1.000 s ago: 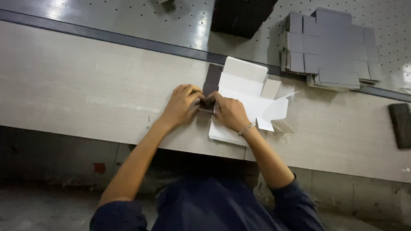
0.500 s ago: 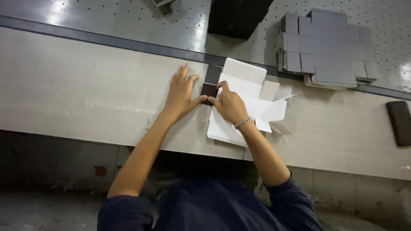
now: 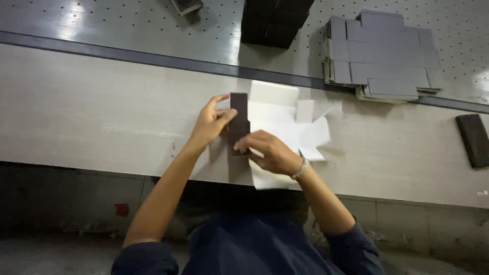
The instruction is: The person assembles a small rectangular box from a flat white cardboard sheet with dark brown interior. They fold the side flaps, tuck the tabs into slots, and press the edges to form the box. The process is repeated for a second box, and the finished boxes are placed on the table.
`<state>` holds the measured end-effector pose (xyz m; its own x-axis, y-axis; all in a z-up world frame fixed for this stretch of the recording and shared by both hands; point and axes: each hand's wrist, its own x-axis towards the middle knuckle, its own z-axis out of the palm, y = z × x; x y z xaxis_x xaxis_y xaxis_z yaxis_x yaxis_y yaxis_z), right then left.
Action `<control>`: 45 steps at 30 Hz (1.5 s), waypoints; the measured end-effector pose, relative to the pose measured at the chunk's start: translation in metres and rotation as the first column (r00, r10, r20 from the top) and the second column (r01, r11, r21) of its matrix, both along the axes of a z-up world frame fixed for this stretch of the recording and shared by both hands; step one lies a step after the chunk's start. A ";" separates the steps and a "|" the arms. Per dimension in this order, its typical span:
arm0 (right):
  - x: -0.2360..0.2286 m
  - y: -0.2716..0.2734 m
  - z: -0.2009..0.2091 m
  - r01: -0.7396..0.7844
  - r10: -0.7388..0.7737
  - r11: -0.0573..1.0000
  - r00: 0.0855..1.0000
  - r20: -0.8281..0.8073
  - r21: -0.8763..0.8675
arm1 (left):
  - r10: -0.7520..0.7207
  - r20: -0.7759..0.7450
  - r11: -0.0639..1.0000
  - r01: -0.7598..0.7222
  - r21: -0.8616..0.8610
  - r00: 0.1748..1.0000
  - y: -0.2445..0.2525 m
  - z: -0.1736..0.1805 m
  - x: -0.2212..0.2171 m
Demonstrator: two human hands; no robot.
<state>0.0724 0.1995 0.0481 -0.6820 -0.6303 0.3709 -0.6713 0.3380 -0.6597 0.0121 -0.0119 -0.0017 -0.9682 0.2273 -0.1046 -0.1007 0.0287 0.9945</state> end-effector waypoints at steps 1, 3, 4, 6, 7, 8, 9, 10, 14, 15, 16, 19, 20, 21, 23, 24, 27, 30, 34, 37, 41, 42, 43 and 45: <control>0.003 0.006 0.008 0.002 -0.002 1.000 1.000 0.001 -0.002 | -0.002 0.001 1.000 0.002 -0.002 1.000 -0.002 0.001 0.005; 0.010 0.020 0.025 -0.113 0.114 0.993 0.984 0.134 -0.020 | 0.143 0.105 0.968 -0.162 0.194 0.984 -0.006 0.005 0.015; 0.015 0.020 0.033 -0.107 0.109 0.994 0.985 0.133 -0.023 | 0.138 0.105 0.969 -0.156 0.191 0.985 -0.007 0.007 0.024; 0.028 0.022 0.048 -0.006 -0.016 0.988 0.990 0.139 0.151 | 0.317 -0.014 0.942 -0.313 0.121 0.948 -0.007 0.009 0.043; 0.030 0.019 0.032 -0.004 -0.018 0.989 0.989 0.145 0.149 | 0.314 -0.009 0.943 -0.311 0.117 0.949 -0.001 0.001 0.053; 0.032 0.015 0.017 0.126 -0.122 0.963 0.992 -0.032 0.238 | 0.399 0.013 0.905 -0.397 0.152 0.917 0.005 -0.007 0.062; 0.033 0.010 0.002 0.264 -0.203 0.916 0.954 -0.220 0.301 | 0.483 0.035 0.857 -0.481 0.185 0.875 0.010 -0.015 0.072; 0.034 0.005 -0.006 0.263 -0.203 0.917 0.955 -0.216 0.299 | 0.483 0.037 0.858 -0.481 0.182 0.875 0.021 -0.018 0.080; 0.028 0.001 -0.045 0.520 -0.334 0.821 0.772 -0.541 0.236 | 0.455 0.268 0.818 -0.517 0.252 0.849 0.054 -0.006 0.109; 0.026 0.004 -0.057 0.556 -0.377 0.817 0.713 -0.591 0.151 | 0.372 0.368 0.853 -0.470 0.226 0.852 0.059 0.004 0.117; 0.018 0.014 -0.064 0.555 -0.375 0.818 0.713 -0.592 0.151 | 0.373 0.368 0.853 -0.471 0.226 0.852 0.058 0.008 0.125; 0.000 0.042 -0.078 0.570 -0.409 0.820 0.646 -0.644 0.051 | -0.331 -0.007 0.933 0.326 -0.153 0.944 0.059 0.025 0.138; -0.002 0.052 -0.077 0.581 -0.397 0.810 0.641 -0.657 0.078 | -0.476 -0.299 0.867 0.383 -0.320 0.827 0.061 0.035 0.134; -0.003 0.062 -0.076 0.591 -0.382 0.799 0.640 -0.667 0.109 | -0.602 -0.526 0.792 0.371 -0.484 0.600 0.064 0.044 0.132; 0.002 0.079 -0.071 0.543 -0.314 0.816 0.705 -0.635 0.199 | -0.589 -0.589 0.802 0.312 -0.509 0.554 0.067 0.066 0.097; 0.005 0.088 -0.069 0.485 -0.244 0.828 0.764 -0.598 0.282 | -0.574 -0.648 0.812 0.246 -0.529 0.501 0.070 0.076 0.081; 0.016 0.091 -0.054 0.517 -0.218 0.776 0.757 -0.616 0.361 | -0.787 -0.266 0.356 0.058 -0.933 0.556 0.075 0.070 0.066; 0.026 0.084 -0.048 0.591 -0.266 0.714 0.725 -0.635 0.376 | -0.844 -0.235 0.506 0.570 -0.647 0.483 0.076 0.137 0.069; 0.025 0.090 -0.070 0.565 -0.292 0.674 0.796 -0.531 0.476 | -0.785 -0.392 0.587 0.376 -0.717 0.480 0.077 0.107 0.026; 0.015 0.094 -0.068 0.545 -0.311 0.694 0.816 -0.487 0.470 | -0.832 -0.311 0.298 -0.103 -0.949 0.459 0.071 0.032 -0.002; 0.003 0.093 -0.061 0.563 -0.393 0.706 0.816 -0.423 0.430 | -0.809 -0.274 0.306 -0.026 -0.952 0.520 0.069 0.009 -0.003; 0.000 0.092 -0.060 0.568 -0.430 0.726 0.815 -0.390 0.388 | -0.795 -0.277 0.316 -0.020 -0.948 0.540 0.067 0.010 -0.001; -0.005 0.094 -0.069 0.564 -0.426 0.729 0.817 -0.388 0.388 | -0.793 -0.275 0.315 -0.020 -0.949 0.544 0.068 0.009 -0.003; -0.014 0.096 -0.085 0.594 -0.496 0.735 0.799 -0.339 0.326 | -0.782 -0.254 0.344 0.054 -0.937 0.569 0.066 0.007 -0.006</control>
<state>0.0581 0.2955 -0.0372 -0.8874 -0.2965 0.3531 -0.3935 0.8862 -0.2447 0.0062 0.0544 0.0058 -0.6246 0.7809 0.0084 0.7601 0.6055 0.2357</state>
